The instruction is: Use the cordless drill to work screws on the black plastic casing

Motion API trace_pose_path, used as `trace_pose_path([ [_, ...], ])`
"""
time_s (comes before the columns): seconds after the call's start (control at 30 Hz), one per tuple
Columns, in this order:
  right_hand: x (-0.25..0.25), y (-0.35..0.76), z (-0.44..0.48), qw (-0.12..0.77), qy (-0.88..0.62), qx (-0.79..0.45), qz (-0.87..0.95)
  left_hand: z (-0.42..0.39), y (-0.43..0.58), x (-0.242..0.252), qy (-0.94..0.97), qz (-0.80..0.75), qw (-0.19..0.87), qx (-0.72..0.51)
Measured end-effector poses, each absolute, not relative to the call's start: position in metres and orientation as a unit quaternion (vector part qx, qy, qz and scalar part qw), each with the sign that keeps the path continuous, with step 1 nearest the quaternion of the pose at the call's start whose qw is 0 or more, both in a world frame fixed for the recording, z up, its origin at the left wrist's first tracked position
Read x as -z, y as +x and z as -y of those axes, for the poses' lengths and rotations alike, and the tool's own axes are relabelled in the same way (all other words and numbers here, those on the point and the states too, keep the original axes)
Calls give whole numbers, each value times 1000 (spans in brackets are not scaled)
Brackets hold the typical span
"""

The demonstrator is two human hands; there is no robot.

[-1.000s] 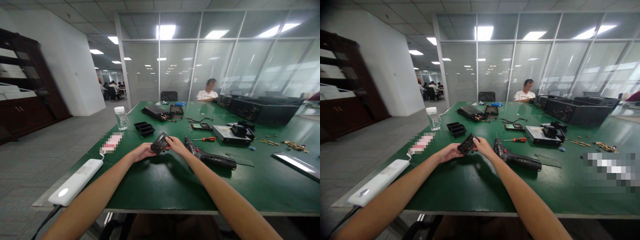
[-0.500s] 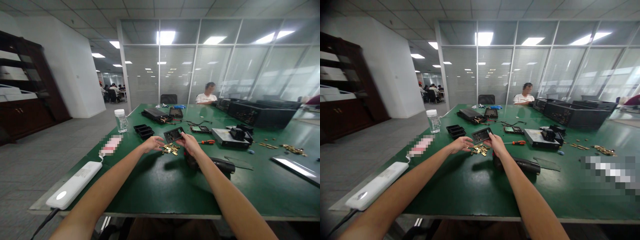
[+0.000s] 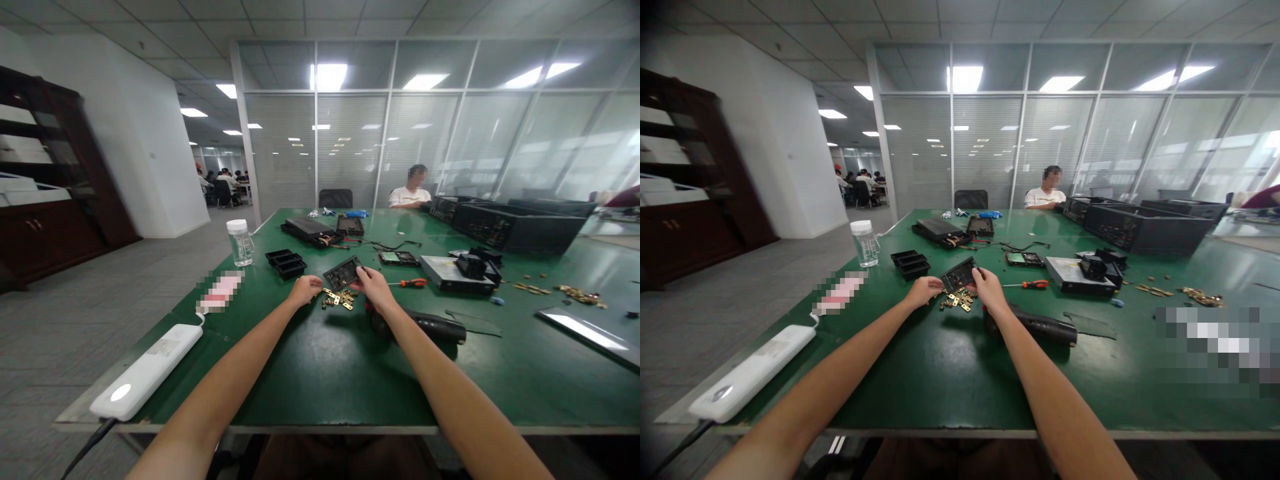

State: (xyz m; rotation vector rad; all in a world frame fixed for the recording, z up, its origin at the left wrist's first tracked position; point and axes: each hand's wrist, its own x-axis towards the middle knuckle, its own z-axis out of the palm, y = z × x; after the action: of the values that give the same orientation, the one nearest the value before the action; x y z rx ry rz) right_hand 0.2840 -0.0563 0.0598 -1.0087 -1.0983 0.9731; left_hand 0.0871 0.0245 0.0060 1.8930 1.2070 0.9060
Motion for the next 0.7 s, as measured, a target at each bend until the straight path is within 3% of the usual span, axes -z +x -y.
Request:
trace_pose_path([
  [0.23, -54, 288, 55, 578, -510, -301, 562, -17, 86, -7, 829, -391, 225, -330],
  [0.43, -49, 290, 54, 533, -560, -115, 623, -7, 89, -14, 842, -370, 167, -356],
  [0.57, -46, 287, 55, 506, -563, -29, 653, 0, 97, -18, 783, -376, 183, -461],
  [0.7, -46, 284, 58, 497, -541, 3, 679, 12, 106, -21, 774, -343, 226, -483],
])
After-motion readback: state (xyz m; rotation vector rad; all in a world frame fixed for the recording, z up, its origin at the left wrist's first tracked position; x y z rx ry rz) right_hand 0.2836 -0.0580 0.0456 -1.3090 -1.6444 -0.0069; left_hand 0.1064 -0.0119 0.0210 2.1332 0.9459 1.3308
